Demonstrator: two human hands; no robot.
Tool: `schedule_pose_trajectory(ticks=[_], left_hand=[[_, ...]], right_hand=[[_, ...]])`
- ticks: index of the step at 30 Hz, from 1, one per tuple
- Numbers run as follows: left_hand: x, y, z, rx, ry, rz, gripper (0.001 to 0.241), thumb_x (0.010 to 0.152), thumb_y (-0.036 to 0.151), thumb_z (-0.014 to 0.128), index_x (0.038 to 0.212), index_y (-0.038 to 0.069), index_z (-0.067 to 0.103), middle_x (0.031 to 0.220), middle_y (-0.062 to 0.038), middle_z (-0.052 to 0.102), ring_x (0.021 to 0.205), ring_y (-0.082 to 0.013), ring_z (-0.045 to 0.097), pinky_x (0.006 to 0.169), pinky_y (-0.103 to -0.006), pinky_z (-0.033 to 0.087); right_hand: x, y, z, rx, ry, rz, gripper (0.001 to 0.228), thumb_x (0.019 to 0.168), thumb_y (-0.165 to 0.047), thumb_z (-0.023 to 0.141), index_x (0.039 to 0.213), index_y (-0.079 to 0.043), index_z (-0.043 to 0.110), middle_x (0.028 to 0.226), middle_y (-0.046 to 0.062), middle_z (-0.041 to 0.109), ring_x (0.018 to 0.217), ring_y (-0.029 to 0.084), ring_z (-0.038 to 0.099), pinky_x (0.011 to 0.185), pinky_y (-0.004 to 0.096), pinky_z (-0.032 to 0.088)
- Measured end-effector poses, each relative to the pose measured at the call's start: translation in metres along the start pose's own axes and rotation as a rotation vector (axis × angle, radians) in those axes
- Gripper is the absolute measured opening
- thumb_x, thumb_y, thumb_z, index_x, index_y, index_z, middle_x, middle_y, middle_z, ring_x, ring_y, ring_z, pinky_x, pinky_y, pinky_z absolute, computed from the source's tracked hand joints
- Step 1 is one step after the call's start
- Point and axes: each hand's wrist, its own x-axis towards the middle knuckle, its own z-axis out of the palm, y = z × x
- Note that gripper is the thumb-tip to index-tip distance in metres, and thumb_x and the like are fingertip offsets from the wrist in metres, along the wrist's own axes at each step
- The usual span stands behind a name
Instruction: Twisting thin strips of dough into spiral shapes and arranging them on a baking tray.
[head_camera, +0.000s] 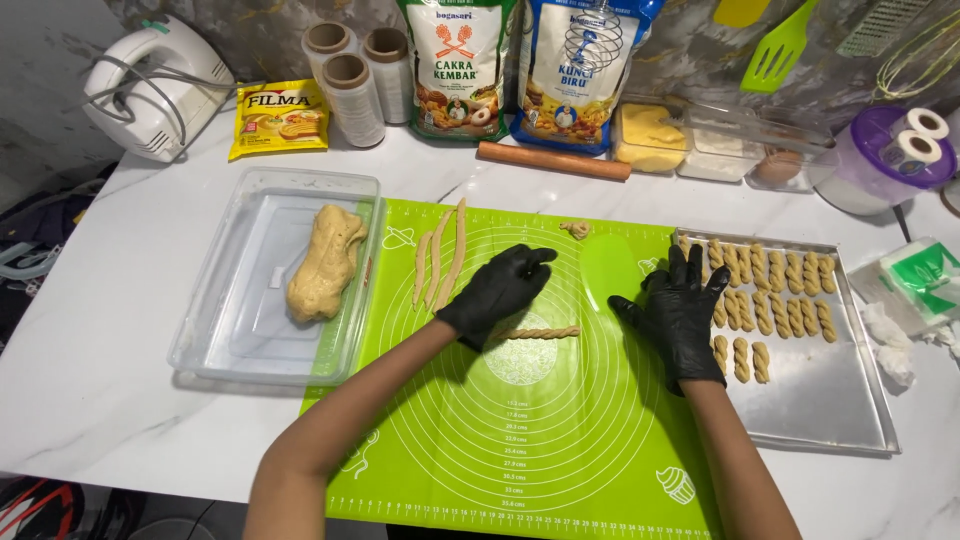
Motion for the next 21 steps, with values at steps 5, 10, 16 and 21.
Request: schedule_pose_trajectory(ticks=[5,10,16,21], left_hand=[[0.102,-0.057,0.097,-0.232,-0.103,-0.032,0.042,0.097,0.046,0.052,0.114,0.014,0.074,0.107,-0.014,0.077,0.111,-0.04,0.069,0.1,-0.0486,0.053],[0.118,-0.027,0.092,-0.273,-0.076,-0.067,0.043,0.094,0.05,0.054,0.098,0.014,0.078,0.096,-0.011,0.078,0.108,-0.036,0.071,0.098,-0.0455,0.053],[0.137,-0.056,0.122,-0.46,-0.041,-0.039,0.035,0.089,0.037,0.073,0.103,0.005,0.078,0.111,-0.019,0.076,0.112,-0.0396,0.067,0.102,-0.0386,0.049],[0.111,-0.01,0.11,-0.741,0.046,-0.229,0.032,0.078,0.04,0.085,0.095,0.013,0.082,0.113,-0.016,0.076,0.12,-0.0377,0.065,0.103,-0.0426,0.048]], right_hand=[[-0.002,-0.002,0.004,-0.059,-0.09,0.066,0.065,0.078,-0.071,0.074,0.109,-0.015,0.061,0.174,0.012,0.027,0.163,0.035,0.011,0.125,0.068,-0.011],[-0.001,-0.001,0.006,-0.012,-0.05,0.046,0.066,0.081,-0.065,0.076,0.116,-0.011,0.06,0.172,0.014,0.03,0.163,0.036,0.013,0.125,0.069,-0.007],[-0.007,0.011,0.009,0.142,-0.004,0.033,0.078,0.078,-0.068,0.077,0.127,-0.01,0.056,0.171,0.013,0.031,0.162,0.035,0.015,0.127,0.064,-0.006],[-0.006,0.02,0.006,0.288,0.06,0.003,0.095,0.075,-0.075,0.076,0.14,-0.01,0.052,0.169,0.013,0.032,0.161,0.034,0.017,0.129,0.058,-0.007]])
